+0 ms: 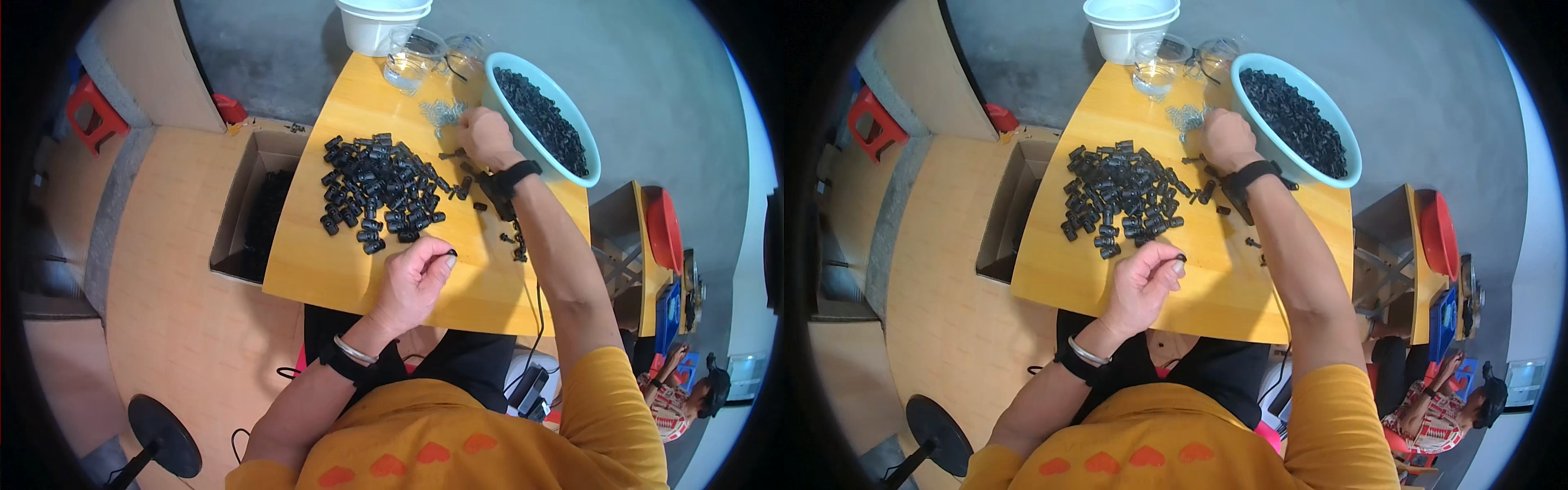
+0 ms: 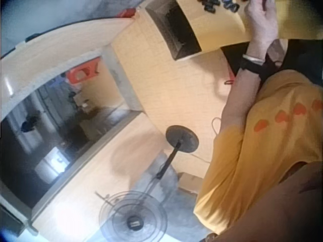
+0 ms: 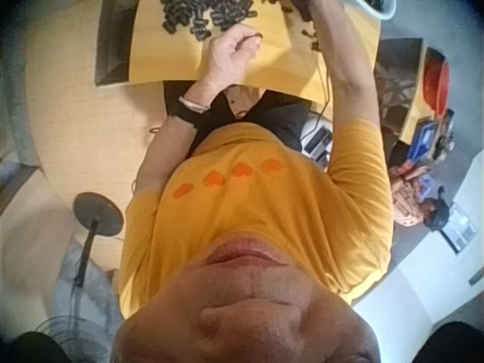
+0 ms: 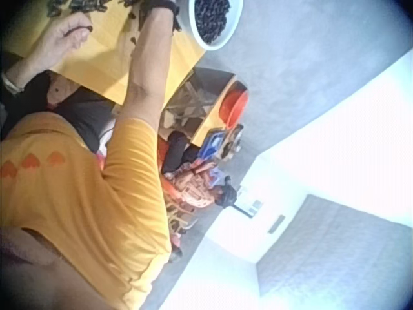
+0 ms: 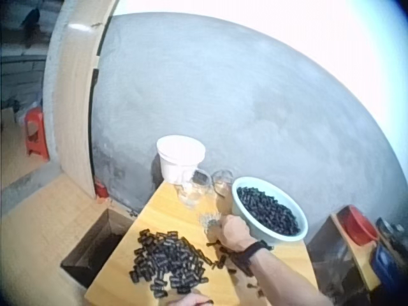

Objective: Assemble small black plastic parts with metal pins.

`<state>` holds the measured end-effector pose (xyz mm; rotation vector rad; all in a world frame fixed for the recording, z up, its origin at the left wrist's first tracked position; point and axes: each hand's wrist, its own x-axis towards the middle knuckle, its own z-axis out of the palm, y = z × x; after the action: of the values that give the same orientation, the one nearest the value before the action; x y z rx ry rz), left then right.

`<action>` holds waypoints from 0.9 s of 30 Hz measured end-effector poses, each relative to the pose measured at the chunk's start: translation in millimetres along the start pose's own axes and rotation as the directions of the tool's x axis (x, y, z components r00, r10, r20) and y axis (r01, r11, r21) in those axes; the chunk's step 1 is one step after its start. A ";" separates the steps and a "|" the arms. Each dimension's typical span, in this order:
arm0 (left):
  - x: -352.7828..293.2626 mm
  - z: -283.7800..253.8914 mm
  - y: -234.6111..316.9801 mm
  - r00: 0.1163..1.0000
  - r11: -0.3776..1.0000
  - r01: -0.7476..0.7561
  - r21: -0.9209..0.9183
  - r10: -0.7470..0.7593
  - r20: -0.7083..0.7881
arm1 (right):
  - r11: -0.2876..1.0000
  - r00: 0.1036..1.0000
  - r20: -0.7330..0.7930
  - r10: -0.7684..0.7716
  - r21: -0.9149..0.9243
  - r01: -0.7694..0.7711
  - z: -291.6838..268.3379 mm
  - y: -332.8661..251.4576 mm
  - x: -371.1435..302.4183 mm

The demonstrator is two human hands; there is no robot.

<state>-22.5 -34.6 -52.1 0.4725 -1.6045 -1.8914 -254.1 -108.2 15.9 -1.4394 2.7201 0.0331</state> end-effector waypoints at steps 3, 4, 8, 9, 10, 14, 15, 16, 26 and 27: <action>-0.3 -1.4 4.9 1.000 1.000 0.014 -0.028 -0.014 0.002 | 0.863 0.999 -0.011 -0.046 0.502 0.045 -14.4 3.8 -38.7; -1.0 -2.8 4.0 1.000 0.999 0.018 -0.029 -0.018 0.000 | 0.700 0.993 0.077 -0.090 0.714 0.009 -22.8 2.4 -55.8; 2.4 -1.0 8.0 0.998 0.999 0.037 -0.017 -0.038 -0.040 | 0.266 0.979 0.100 -0.180 0.963 -0.049 -32.0 6.1 -116.7; 2.9 0.0 10.5 0.995 0.998 0.056 -0.030 -0.058 -0.080 | 0.178 0.976 0.106 -0.188 0.981 -0.073 -29.3 8.3 -128.9; 2.4 1.0 14.7 0.994 0.997 0.066 -0.037 -0.069 -0.086 | 0.129 0.979 0.112 -0.172 0.988 -0.090 -26.9 8.7 -141.3; -5.8 8.7 30.2 0.995 0.979 0.090 -0.181 -0.095 -0.023 | -0.017 0.987 0.055 -0.153 0.998 -0.059 -11.9 13.3 -177.0; -9.8 11.0 33.9 0.995 0.980 0.096 -0.174 -0.102 -0.024 | -0.025 0.987 0.058 -0.153 0.998 -0.063 -9.3 11.6 -185.0; -12.3 14.0 38.6 0.992 0.966 0.118 -0.232 -0.126 -0.024 | -0.066 0.991 0.024 -0.135 0.997 -0.034 -8.2 9.4 -191.5; -28.8 21.7 50.9 0.984 0.892 0.179 -0.414 -0.172 0.053 | -0.199 0.977 -0.184 -0.105 0.967 0.160 8.2 0.0 -219.6; -29.2 21.1 51.1 0.984 0.892 0.178 -0.415 -0.173 0.051 | -0.167 0.973 -0.205 -0.103 0.968 0.186 7.8 -1.4 -220.6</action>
<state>-2.5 -3.9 -1.4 0.4293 -1.1404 -2.3024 -128.9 73.5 22.8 -0.9747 1.3624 -1.7531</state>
